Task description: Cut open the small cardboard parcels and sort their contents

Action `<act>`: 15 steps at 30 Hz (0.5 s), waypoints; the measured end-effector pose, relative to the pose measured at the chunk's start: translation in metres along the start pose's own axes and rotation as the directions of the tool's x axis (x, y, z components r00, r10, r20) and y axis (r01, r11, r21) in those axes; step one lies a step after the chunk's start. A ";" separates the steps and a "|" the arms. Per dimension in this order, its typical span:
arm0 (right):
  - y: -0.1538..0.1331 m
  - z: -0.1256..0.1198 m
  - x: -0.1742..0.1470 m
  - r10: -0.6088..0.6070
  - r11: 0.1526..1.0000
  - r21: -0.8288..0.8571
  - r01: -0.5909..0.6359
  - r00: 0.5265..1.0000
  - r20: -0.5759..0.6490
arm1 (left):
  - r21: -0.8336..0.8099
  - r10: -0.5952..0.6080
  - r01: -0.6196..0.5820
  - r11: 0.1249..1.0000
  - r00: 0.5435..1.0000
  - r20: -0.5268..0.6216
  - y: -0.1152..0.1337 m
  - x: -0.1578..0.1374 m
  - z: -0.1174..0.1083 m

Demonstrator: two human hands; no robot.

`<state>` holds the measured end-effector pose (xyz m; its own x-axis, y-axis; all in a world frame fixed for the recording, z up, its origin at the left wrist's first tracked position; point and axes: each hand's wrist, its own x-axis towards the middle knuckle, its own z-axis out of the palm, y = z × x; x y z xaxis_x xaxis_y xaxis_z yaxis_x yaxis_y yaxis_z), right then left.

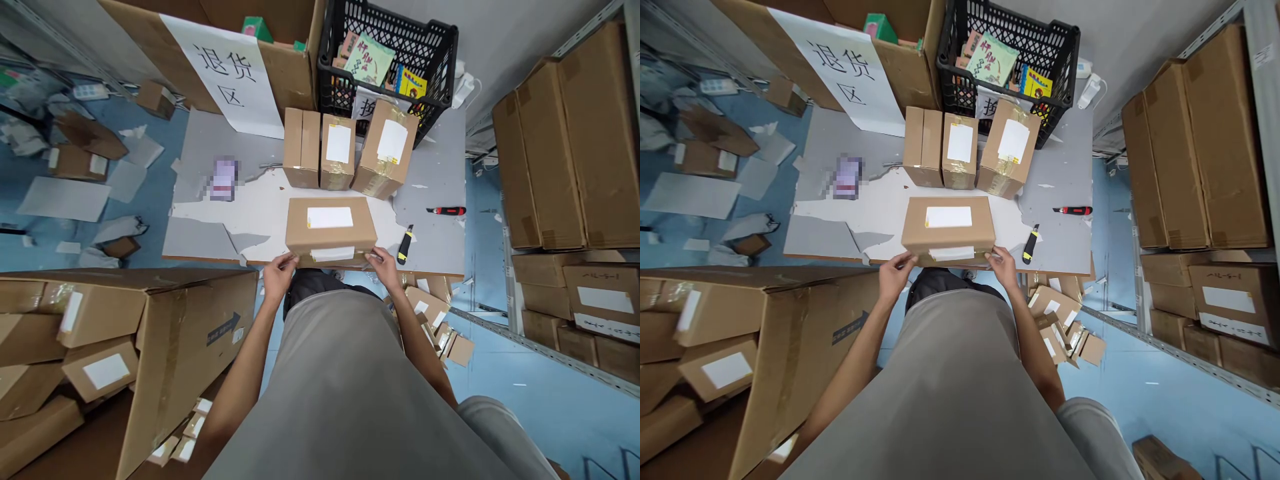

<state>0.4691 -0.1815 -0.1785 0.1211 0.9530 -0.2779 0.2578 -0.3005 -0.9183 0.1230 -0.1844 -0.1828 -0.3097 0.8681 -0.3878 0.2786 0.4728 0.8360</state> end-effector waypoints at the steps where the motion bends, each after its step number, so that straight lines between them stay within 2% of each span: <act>1: -0.007 0.001 0.005 -0.029 1.000 -0.003 0.029 0.999 -0.035 | -0.002 0.057 -0.057 0.998 0.998 -0.039 0.007 0.005 -0.004; 4: -0.023 0.006 0.027 -0.077 0.996 -0.057 0.072 0.992 -0.100 | 0.024 0.185 -0.184 0.983 0.978 -0.092 0.029 0.025 -0.013; 9: -0.025 0.018 0.063 -0.051 0.996 -0.080 0.047 0.997 -0.054 | 0.064 0.138 -0.131 0.989 0.983 -0.119 0.046 0.052 -0.013; 12: -0.015 0.016 0.068 -0.031 0.999 -0.041 0.029 0.999 -0.039 | 0.112 0.144 -0.131 0.985 0.983 -0.114 0.052 0.049 -0.012; 15: 0.001 0.002 0.063 0.007 1.000 0.013 -0.006 0.995 -0.096 | 0.129 0.242 -0.227 0.965 0.963 -0.118 0.068 0.027 -0.002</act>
<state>0.4747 -0.1211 -0.1974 0.2142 0.9426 -0.2560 0.2446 -0.3056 -0.9202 0.1319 -0.1293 -0.1358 -0.3386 0.9325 -0.1254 0.4561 0.2793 0.8449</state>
